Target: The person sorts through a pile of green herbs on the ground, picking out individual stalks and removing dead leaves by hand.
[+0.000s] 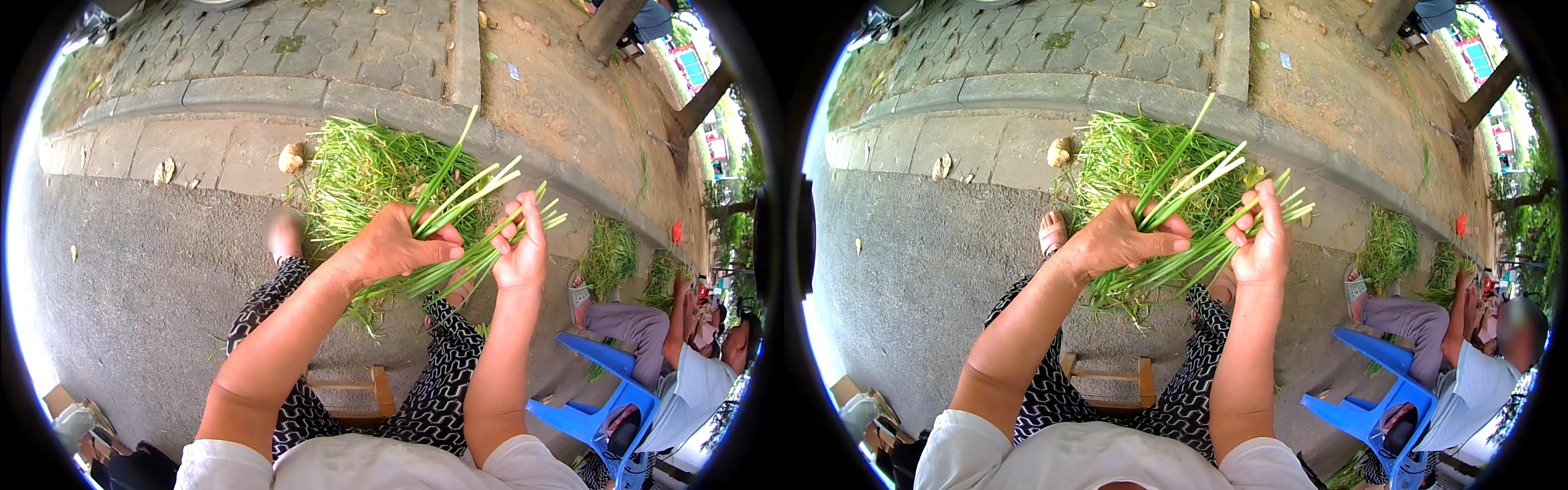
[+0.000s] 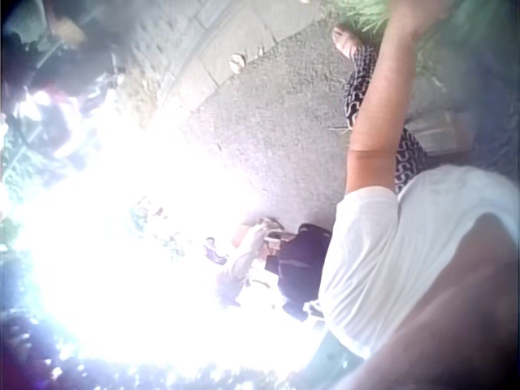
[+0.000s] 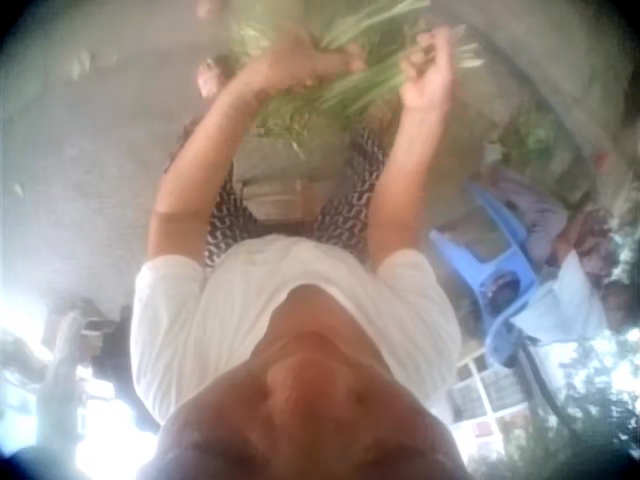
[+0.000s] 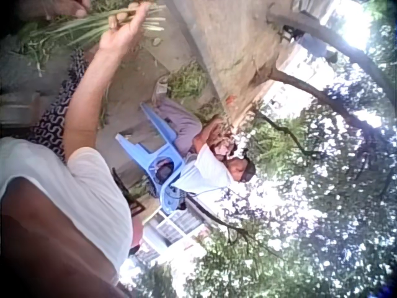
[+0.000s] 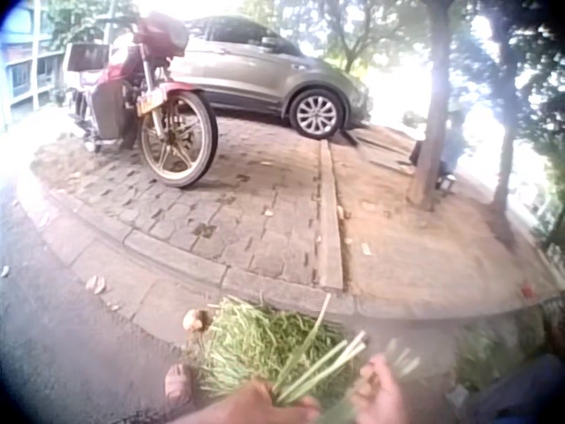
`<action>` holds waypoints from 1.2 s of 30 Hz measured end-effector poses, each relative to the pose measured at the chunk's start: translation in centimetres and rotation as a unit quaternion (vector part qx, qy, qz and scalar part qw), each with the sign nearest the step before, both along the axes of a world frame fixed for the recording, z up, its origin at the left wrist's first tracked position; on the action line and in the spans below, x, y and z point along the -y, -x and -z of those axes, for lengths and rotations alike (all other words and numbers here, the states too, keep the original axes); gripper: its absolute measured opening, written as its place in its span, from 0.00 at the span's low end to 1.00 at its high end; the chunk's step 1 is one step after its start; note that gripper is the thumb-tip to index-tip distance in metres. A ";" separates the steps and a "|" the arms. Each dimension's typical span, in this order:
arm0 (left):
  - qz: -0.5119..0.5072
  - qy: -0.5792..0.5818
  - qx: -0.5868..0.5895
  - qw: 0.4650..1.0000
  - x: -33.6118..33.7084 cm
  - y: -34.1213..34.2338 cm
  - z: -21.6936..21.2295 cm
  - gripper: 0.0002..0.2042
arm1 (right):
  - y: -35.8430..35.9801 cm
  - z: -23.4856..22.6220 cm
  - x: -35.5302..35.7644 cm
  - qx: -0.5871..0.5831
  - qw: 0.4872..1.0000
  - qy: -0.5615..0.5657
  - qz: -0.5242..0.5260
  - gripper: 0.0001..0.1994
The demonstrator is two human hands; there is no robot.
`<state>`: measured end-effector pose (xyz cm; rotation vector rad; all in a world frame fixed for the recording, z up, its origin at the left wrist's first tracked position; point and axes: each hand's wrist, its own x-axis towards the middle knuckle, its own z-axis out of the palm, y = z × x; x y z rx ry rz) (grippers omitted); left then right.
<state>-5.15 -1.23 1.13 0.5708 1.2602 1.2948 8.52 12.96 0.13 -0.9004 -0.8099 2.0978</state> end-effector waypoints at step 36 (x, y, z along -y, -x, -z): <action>-0.064 -0.080 -0.320 0.942 -0.6 -0.7 1.1 0.08 | 1.1 -0.4 2.2 0.146 0.971 -0.108 -0.154 0.05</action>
